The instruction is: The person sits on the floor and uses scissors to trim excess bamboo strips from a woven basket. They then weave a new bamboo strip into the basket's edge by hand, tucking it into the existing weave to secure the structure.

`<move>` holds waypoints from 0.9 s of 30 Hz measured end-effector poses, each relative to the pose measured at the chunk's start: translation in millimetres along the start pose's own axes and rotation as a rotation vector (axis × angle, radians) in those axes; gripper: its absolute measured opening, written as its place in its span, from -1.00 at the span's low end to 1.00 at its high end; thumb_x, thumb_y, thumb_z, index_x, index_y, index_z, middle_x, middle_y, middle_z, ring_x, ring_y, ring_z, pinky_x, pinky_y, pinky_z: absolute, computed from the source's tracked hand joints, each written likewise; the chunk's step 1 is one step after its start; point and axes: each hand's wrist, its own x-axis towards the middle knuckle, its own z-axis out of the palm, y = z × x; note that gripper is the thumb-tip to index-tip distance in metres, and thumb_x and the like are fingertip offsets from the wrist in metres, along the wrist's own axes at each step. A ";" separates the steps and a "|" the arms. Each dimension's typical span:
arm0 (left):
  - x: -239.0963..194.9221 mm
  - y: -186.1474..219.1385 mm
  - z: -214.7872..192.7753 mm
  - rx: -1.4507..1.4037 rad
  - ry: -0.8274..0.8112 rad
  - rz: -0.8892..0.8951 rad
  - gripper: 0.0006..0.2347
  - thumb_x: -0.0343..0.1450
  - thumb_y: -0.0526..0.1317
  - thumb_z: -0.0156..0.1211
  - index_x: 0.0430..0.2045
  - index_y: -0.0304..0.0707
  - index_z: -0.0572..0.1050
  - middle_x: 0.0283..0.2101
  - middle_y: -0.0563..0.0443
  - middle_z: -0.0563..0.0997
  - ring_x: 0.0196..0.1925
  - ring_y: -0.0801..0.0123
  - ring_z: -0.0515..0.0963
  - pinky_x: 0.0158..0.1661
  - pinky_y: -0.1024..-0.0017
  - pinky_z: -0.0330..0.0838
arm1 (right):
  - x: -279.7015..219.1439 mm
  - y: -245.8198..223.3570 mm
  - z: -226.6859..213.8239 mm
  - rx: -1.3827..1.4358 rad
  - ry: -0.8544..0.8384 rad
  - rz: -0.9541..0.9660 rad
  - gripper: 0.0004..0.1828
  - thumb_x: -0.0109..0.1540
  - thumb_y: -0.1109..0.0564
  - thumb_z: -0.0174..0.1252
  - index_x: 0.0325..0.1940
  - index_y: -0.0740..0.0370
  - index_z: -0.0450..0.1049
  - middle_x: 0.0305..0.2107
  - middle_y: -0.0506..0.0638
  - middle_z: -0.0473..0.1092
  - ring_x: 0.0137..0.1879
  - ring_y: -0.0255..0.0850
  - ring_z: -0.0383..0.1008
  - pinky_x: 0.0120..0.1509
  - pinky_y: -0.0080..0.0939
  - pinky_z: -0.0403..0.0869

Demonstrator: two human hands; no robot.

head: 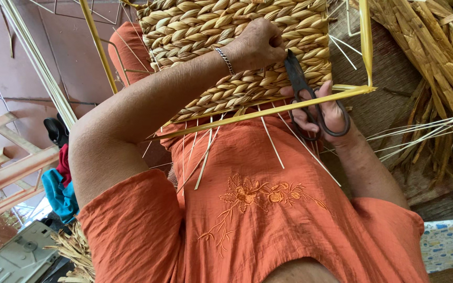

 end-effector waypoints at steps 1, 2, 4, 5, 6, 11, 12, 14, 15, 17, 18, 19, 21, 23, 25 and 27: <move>0.2 -1.5 0.7 -0.003 -0.001 0.008 -0.87 0.33 -0.23 0.38 -0.53 -0.32 0.65 -0.54 -0.03 0.65 -0.52 0.45 0.63 -0.42 0.40 0.58 | 0.7 0.4 -1.7 0.009 0.021 0.003 0.02 0.34 -0.59 -0.36 0.39 0.37 0.28 -0.48 -0.14 0.15 -0.48 -0.43 0.05 -0.49 -0.49 0.12; 0.7 -3.0 0.9 -0.007 -0.001 0.017 -0.87 0.33 -0.23 0.39 -0.54 -0.32 0.65 -0.54 -0.02 0.65 -0.52 0.45 0.63 -0.41 0.40 0.58 | 2.6 1.7 -3.1 -0.014 0.033 0.002 0.00 0.35 -0.58 -0.37 0.36 0.37 0.29 -0.50 -0.15 0.14 -0.51 -0.44 0.04 -0.50 -0.49 0.13; 2.0 -6.0 1.5 -0.001 -0.001 0.035 -0.87 0.33 -0.23 0.39 -0.54 -0.33 0.64 -0.53 -0.03 0.65 -0.51 0.45 0.63 -0.41 0.40 0.58 | 8.0 5.9 -5.1 -0.058 0.056 0.000 -0.03 0.37 -0.55 -0.38 0.32 0.39 0.33 -0.55 -0.19 0.12 -0.58 -0.45 0.03 -0.54 -0.47 0.13; 2.9 -7.4 1.7 0.008 -0.001 0.045 -0.88 0.33 -0.24 0.38 -0.54 -0.33 0.64 -0.53 -0.04 0.65 -0.51 0.44 0.63 -0.41 0.40 0.58 | 10.6 7.3 -6.1 -0.131 0.068 -0.007 -0.03 0.36 -0.56 -0.39 0.29 0.39 0.34 -0.57 -0.19 0.12 -0.60 -0.45 0.03 -0.55 -0.47 0.13; 3.1 -8.7 2.7 0.016 0.000 0.054 -0.88 0.33 -0.25 0.38 -0.54 -0.34 0.64 -0.53 -0.04 0.65 -0.51 0.44 0.63 -0.41 0.40 0.57 | 12.8 8.7 -6.4 -0.203 0.080 -0.012 -0.02 0.36 -0.56 -0.41 0.27 0.39 0.35 -0.60 -0.19 0.13 -0.62 -0.45 0.04 -0.57 -0.47 0.14; 5.8 -8.8 3.4 0.009 -0.044 0.030 -0.91 0.35 -0.29 0.33 -0.52 -0.34 0.62 -0.51 -0.04 0.65 -0.49 0.46 0.64 -0.41 0.44 0.59 | 10.1 4.0 -1.2 -0.420 0.154 -0.028 -0.02 0.35 -0.54 -0.45 0.22 0.39 0.38 -0.65 -0.14 0.16 -0.66 -0.42 0.07 -0.60 -0.43 0.16; 4.9 -8.2 2.2 0.017 -0.048 0.027 -0.91 0.35 -0.29 0.33 -0.52 -0.35 0.62 -0.51 -0.05 0.64 -0.50 0.44 0.63 -0.42 0.43 0.58 | 11.1 2.7 0.2 -0.382 0.125 -0.038 -0.03 0.35 -0.54 -0.46 0.23 0.39 0.36 -0.62 -0.15 0.17 -0.64 -0.43 0.08 -0.59 -0.44 0.17; 3.0 -6.9 -0.1 0.006 -0.056 0.022 -0.90 0.36 -0.28 0.34 -0.51 -0.34 0.62 -0.50 -0.04 0.64 -0.49 0.45 0.63 -0.41 0.45 0.59 | 12.0 0.8 1.8 -0.326 0.090 -0.042 -0.03 0.36 -0.53 -0.47 0.25 0.39 0.34 -0.59 -0.15 0.18 -0.63 -0.43 0.08 -0.57 -0.44 0.17; 2.0 -6.2 -0.3 0.000 -0.060 0.020 -0.89 0.36 -0.27 0.34 -0.51 -0.34 0.62 -0.50 -0.03 0.64 -0.49 0.46 0.64 -0.40 0.46 0.59 | 11.7 -0.2 2.0 -0.308 0.083 -0.035 -0.04 0.37 -0.53 -0.47 0.26 0.39 0.34 -0.59 -0.16 0.18 -0.63 -0.43 0.07 -0.57 -0.44 0.16; 0.8 -4.8 -1.0 0.002 -0.047 0.038 -0.89 0.35 -0.27 0.36 -0.52 -0.34 0.62 -0.50 -0.04 0.64 -0.48 0.45 0.64 -0.40 0.45 0.58 | 11.6 -1.6 2.2 -0.302 0.091 -0.019 -0.04 0.36 -0.53 -0.47 0.25 0.39 0.34 -0.59 -0.16 0.18 -0.63 -0.43 0.07 -0.57 -0.44 0.15; 0.4 -4.6 -2.2 0.003 -0.039 0.046 -0.89 0.34 -0.27 0.37 -0.53 -0.34 0.63 -0.50 -0.04 0.64 -0.48 0.45 0.64 -0.40 0.44 0.58 | 12.5 -2.4 2.4 -0.315 0.104 -0.009 -0.04 0.35 -0.53 -0.47 0.24 0.38 0.35 -0.59 -0.16 0.18 -0.64 -0.43 0.07 -0.58 -0.43 0.15; 0.0 -4.8 -3.8 -0.002 -0.042 0.038 -0.89 0.34 -0.27 0.37 -0.52 -0.33 0.63 -0.50 -0.03 0.64 -0.48 0.45 0.64 -0.41 0.44 0.58 | 13.4 -3.3 2.0 -0.328 0.117 0.002 -0.03 0.35 -0.54 -0.47 0.23 0.38 0.35 -0.59 -0.16 0.18 -0.64 -0.43 0.07 -0.58 -0.43 0.15; -1.3 -4.9 -4.4 -0.015 -0.050 0.021 -0.90 0.34 -0.26 0.38 -0.50 -0.32 0.63 -0.50 -0.01 0.64 -0.48 0.46 0.64 -0.41 0.45 0.57 | 16.2 -3.4 -0.7 -0.385 0.104 -0.017 -0.03 0.35 -0.54 -0.48 0.20 0.37 0.37 -0.61 -0.17 0.16 -0.64 -0.44 0.09 -0.59 -0.43 0.18; -0.3 -3.1 -5.1 -0.027 -0.067 0.021 -0.91 0.35 -0.27 0.37 -0.50 -0.31 0.63 -0.50 0.01 0.65 -0.48 0.49 0.64 -0.39 0.48 0.59 | 17.7 -0.1 -2.1 -0.436 0.130 -0.035 -0.03 0.36 -0.54 -0.47 0.17 0.38 0.40 -0.64 -0.17 0.14 -0.64 -0.44 0.09 -0.59 -0.41 0.18; -2.7 0.9 -8.4 -0.039 -0.113 0.004 -0.91 0.36 -0.27 0.36 -0.49 -0.31 0.62 -0.50 0.00 0.65 -0.49 0.50 0.62 -0.40 0.47 0.59 | 17.4 6.4 -1.0 -0.481 0.196 -0.050 -0.05 0.39 -0.51 -0.44 0.13 0.41 0.44 -0.67 -0.16 0.11 -0.64 -0.44 0.07 -0.60 -0.39 0.16; -7.1 7.7 -14.9 -0.048 -0.187 -0.033 -0.90 0.39 -0.26 0.34 -0.47 -0.33 0.61 -0.50 -0.02 0.64 -0.51 0.49 0.59 -0.43 0.43 0.57 | 12.6 13.1 -5.1 -0.566 0.195 -0.057 -0.13 0.38 -0.47 -0.39 0.14 0.34 0.46 -0.67 -0.19 0.16 -0.64 -0.46 0.10 -0.61 -0.43 0.15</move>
